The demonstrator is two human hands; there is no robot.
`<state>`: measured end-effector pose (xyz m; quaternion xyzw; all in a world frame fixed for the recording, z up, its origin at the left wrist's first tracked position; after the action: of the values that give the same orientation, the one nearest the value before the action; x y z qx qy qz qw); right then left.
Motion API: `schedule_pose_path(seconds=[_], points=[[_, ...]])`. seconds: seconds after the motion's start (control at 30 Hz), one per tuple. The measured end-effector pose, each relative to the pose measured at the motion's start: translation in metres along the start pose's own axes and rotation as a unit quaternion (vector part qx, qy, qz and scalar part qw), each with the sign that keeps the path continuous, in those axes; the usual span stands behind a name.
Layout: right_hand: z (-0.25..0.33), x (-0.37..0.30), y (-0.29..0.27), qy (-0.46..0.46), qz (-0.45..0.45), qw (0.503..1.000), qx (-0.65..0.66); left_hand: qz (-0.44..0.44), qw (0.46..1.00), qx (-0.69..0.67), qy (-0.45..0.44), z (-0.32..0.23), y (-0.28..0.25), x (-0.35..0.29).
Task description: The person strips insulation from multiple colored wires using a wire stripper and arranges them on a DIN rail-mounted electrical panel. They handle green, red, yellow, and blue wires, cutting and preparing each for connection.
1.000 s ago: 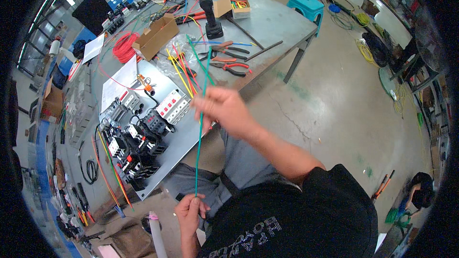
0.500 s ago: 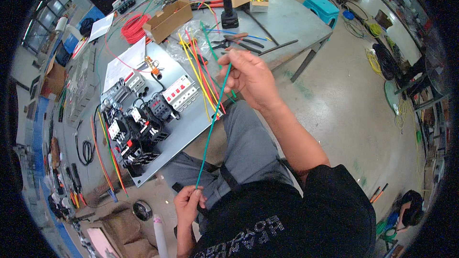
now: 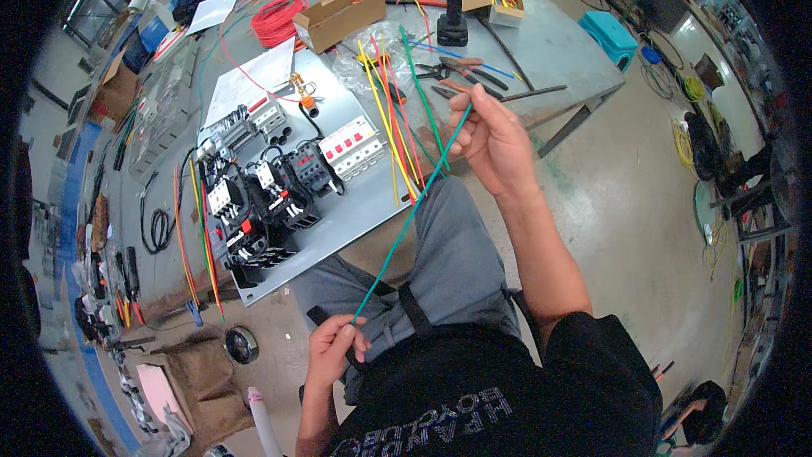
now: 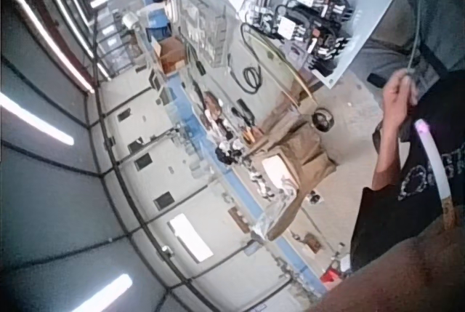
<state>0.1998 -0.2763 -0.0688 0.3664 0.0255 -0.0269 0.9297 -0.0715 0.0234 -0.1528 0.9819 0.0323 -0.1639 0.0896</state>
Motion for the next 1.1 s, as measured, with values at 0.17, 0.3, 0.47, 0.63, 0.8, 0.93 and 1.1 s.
schedule_pose_path(seconds=[0.17, 0.3, 0.47, 0.63, 0.8, 0.93, 1.1], points=[[-0.026, -0.018, 0.012, 0.071, 0.028, 0.993, -0.086, 0.063, 0.994, -0.079, -0.047, -0.011, 0.009, 0.008], [-0.043, -0.018, 0.006, 0.095, 0.055, 0.991, -0.078, 0.155, 0.972, -0.145, -0.101, -0.009, 0.024, 0.012], [-0.038, -0.012, 0.009, 0.121, 0.055, 0.989, -0.059, 0.232, 0.927, -0.256, -0.149, -0.011, 0.032, 0.007], [-0.041, -0.006, 0.004, 0.121, 0.061, 0.990, -0.038, 0.291, 0.897, -0.296, -0.151, -0.006, 0.038, 0.005], [-0.043, -0.001, 0.000, 0.123, 0.066, 0.989, -0.037, 0.271, 0.905, -0.287, -0.156, -0.002, 0.042, 0.004], [-0.041, 0.000, 0.000, 0.111, 0.068, 0.990, -0.054, 0.260, 0.918, -0.259, -0.154, -0.002, 0.038, 0.005], [-0.033, -0.002, 0.009, 0.101, 0.030, 0.994, -0.040, 0.254, 0.943, -0.159, -0.143, 0.008, 0.018, 0.006]])
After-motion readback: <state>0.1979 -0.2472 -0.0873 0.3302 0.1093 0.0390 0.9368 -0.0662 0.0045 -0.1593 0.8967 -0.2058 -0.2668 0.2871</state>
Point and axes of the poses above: each hand's wrist, its own x-axis towards the middle knuckle, its own y-axis out of the palm, z = x × y, the point moved 2 cm from there along x, towards the middle knuckle, and after that the axes turned 10 degrees about -z, right-handed, at the moved point
